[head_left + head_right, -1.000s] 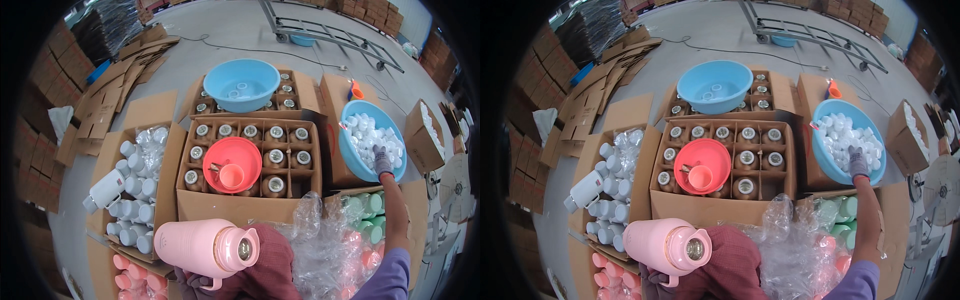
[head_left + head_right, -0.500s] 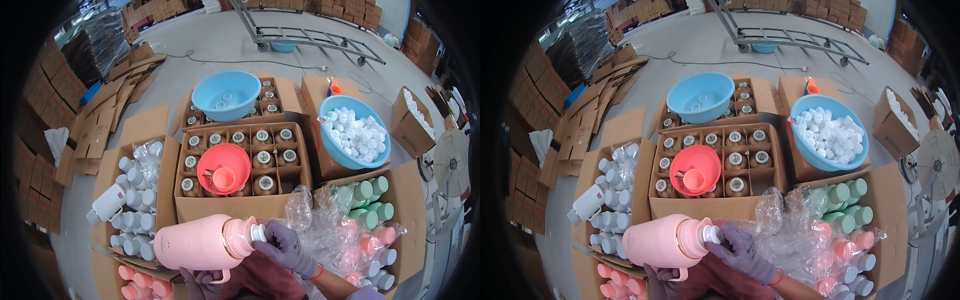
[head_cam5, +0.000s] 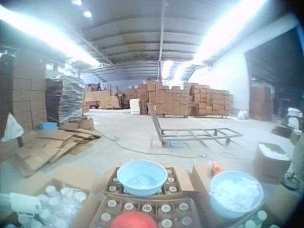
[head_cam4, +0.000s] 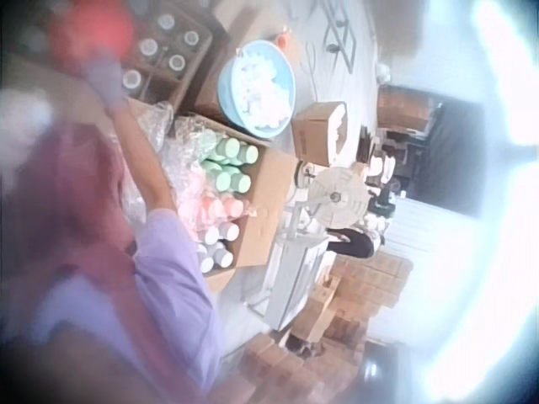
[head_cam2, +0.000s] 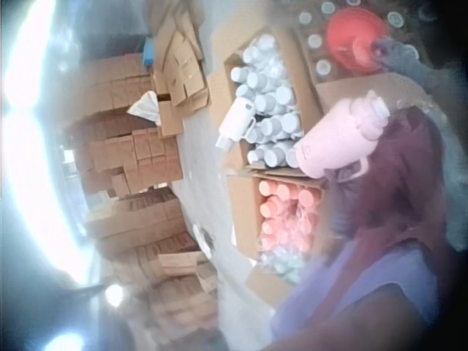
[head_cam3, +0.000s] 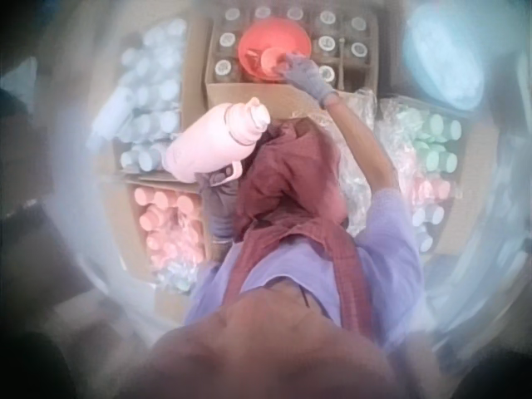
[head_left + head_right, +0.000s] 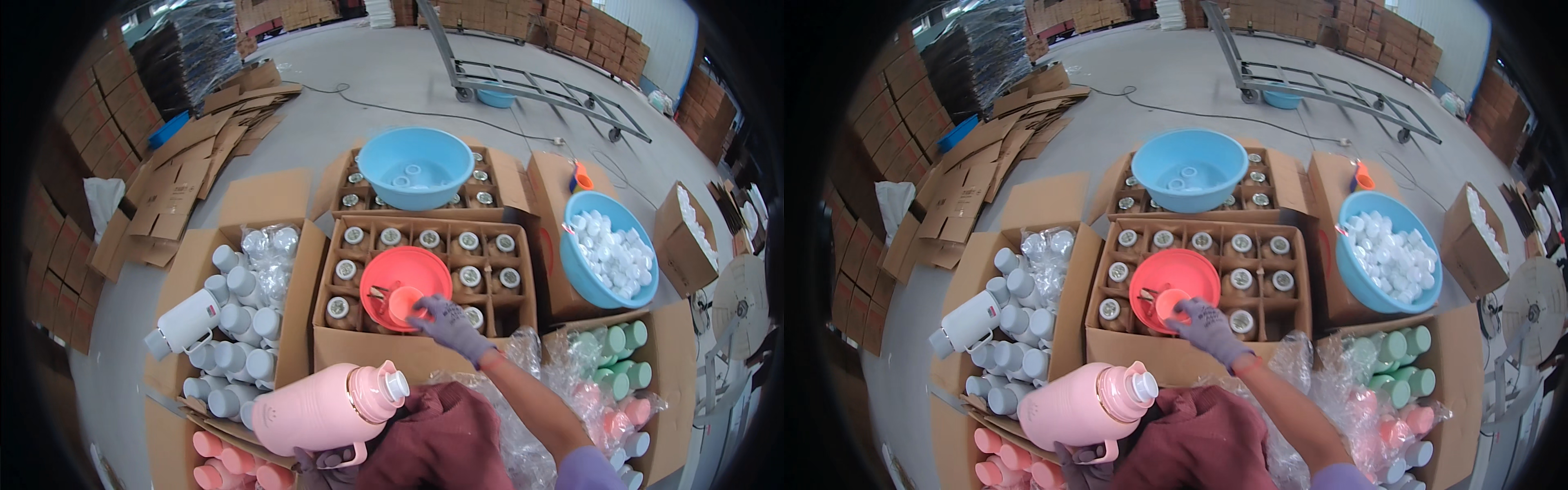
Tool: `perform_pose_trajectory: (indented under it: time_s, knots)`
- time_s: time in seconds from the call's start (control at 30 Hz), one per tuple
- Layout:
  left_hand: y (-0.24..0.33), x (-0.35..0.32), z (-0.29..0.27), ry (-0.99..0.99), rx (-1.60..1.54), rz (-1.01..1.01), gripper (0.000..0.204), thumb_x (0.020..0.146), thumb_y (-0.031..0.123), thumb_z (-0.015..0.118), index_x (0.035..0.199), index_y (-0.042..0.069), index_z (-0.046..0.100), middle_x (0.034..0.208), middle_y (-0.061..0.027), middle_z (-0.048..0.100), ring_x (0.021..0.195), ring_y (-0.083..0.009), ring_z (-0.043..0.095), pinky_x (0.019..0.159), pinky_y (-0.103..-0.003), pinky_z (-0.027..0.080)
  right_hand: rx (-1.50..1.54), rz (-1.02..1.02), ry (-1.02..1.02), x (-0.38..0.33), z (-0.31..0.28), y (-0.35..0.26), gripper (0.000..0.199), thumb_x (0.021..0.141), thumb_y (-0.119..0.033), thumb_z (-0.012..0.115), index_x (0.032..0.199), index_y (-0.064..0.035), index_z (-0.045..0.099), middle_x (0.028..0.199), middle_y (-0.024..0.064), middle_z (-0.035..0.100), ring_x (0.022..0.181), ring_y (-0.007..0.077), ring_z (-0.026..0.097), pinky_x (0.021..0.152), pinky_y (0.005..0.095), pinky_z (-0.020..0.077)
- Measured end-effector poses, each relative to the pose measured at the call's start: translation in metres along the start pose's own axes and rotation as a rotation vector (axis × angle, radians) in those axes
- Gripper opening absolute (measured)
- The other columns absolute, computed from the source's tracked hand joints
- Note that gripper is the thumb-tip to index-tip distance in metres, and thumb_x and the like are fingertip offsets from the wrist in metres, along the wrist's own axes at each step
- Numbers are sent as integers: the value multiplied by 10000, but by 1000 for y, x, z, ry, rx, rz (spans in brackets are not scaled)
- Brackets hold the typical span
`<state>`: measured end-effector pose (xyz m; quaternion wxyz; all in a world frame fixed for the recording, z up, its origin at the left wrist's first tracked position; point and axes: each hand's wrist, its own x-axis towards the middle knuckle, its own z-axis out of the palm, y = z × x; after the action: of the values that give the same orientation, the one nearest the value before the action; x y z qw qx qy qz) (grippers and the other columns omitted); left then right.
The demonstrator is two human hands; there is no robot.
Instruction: The person assembles thermos bottles by placing white plastic rings into the bottle openings, screwing on pink and white lids, and wrapping each bottle in plastic. The person then places the wrapped bottles into a cardboard box with dividers.
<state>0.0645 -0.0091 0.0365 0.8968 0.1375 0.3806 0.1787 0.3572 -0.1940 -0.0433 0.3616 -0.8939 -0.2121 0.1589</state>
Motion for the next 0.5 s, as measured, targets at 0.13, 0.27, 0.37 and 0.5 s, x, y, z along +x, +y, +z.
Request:
perform_pose_trajectory:
  time_s: [0.13, 0.27, 0.37, 0.5]
  knots:
    - [5, 27, -16, 7, -97, -20, 507, 1034, 385, 528, 1383, 22, 468, 966, -25, 615, 792, -102, 578, 909, -367, 528, -581, -42, 127, 57, 61, 49, 478, 854, -478, 693, 1064, -48, 698, 1235, 201, 608, 1050, 351, 642, 897, 449, 515]
    - [6, 50, -30, -39, -184, -41, 500, 1035, 364, 531, 1389, 18, 464, 1025, -51, 645, 831, -121, 609, 965, -400, 530, -534, -132, 8, 62, 52, 59, 375, 882, -404, 653, 942, -37, 699, 1181, 160, 588, 1037, 324, 632, 867, 418, 526]
    - [6, 65, -58, -144, -323, -65, 495, 1036, 348, 534, 1394, 15, 460, 1070, -70, 667, 860, -136, 632, 1007, -425, 531, -570, -200, 85, 5, 2, -5, 302, 921, -275, 625, 1041, -2, 674, 1302, 220, 551, 1045, 335, 643, 916, 413, 526]
    - [0, 56, -56, -292, -442, -220, 544, 1040, 385, 508, 1425, 8, 431, 1117, -139, 672, 776, -211, 639, 972, -461, 547, -704, -129, 153, -78, -41, -62, 254, 916, -117, 570, 1132, 1, 631, 1357, 243, 509, 1095, 346, 617, 929, 404, 522]
